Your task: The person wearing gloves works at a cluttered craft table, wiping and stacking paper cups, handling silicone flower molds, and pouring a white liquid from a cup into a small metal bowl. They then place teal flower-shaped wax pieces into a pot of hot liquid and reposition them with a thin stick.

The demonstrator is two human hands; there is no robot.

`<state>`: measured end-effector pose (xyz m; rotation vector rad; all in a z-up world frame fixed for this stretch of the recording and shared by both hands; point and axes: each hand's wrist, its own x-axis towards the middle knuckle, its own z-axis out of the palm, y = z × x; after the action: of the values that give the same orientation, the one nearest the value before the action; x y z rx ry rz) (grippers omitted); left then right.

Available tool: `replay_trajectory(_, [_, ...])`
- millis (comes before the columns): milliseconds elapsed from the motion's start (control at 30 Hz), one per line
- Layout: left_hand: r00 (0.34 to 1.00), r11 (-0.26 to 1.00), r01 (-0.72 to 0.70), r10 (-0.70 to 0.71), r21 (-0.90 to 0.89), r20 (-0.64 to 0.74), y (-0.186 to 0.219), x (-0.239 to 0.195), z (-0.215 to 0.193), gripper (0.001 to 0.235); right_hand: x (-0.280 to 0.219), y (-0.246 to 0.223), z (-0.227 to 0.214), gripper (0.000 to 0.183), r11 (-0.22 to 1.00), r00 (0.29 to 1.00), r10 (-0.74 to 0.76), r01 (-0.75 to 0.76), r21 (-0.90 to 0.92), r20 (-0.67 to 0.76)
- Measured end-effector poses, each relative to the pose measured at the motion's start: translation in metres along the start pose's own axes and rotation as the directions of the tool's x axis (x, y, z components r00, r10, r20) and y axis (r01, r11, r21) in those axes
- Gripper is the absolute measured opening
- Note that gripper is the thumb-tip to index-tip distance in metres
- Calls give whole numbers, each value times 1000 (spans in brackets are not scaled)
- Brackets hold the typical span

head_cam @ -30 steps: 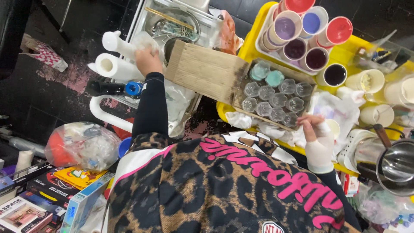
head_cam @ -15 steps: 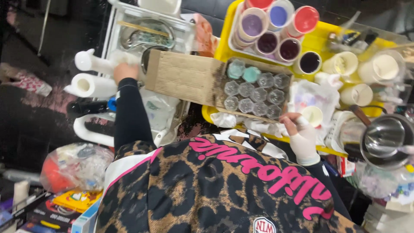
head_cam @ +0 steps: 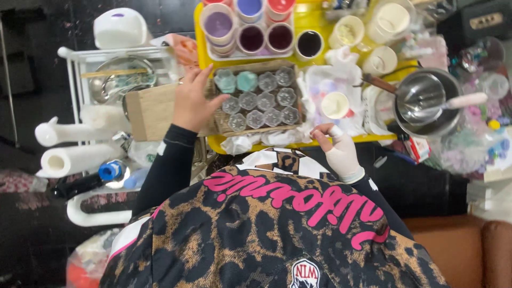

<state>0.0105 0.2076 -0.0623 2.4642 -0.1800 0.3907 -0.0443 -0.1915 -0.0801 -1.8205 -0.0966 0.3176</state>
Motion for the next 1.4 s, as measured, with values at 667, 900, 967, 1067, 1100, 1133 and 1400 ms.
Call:
replay_trajectory(667, [986,995,15,-30,-94,-161,54,-19,14,69,30,-38,24,15,986,988,-129,137,-91,90])
replay_trajectory(900, [944,630,284,-318,-723,93,64,-46,-1,82,86,-83,62,14,783,862,-442,506,-362,248])
replay_trajectory(967, [924,558,324,-358,-764,131,62,-56,-4,83,104,-84,77,20,699,832,-464,555,-451,305])
replay_trajectory(1067, [894,452,376,-407,-809,188,57,-70,-6,84,132,-73,97,46,517,764,-504,640,-569,403])
replay_trajectory(1100, [882,421,392,-425,-818,204,55,-76,-5,84,142,-67,103,59,428,726,-520,678,-598,450])
replay_trajectory(1133, [881,422,391,-428,-818,200,53,-81,-4,84,147,-62,107,59,426,723,-522,681,-595,453])
replay_trajectory(1400, [842,403,448,-490,-798,225,43,-103,6,76,166,-50,123,78,207,687,-493,689,-695,534])
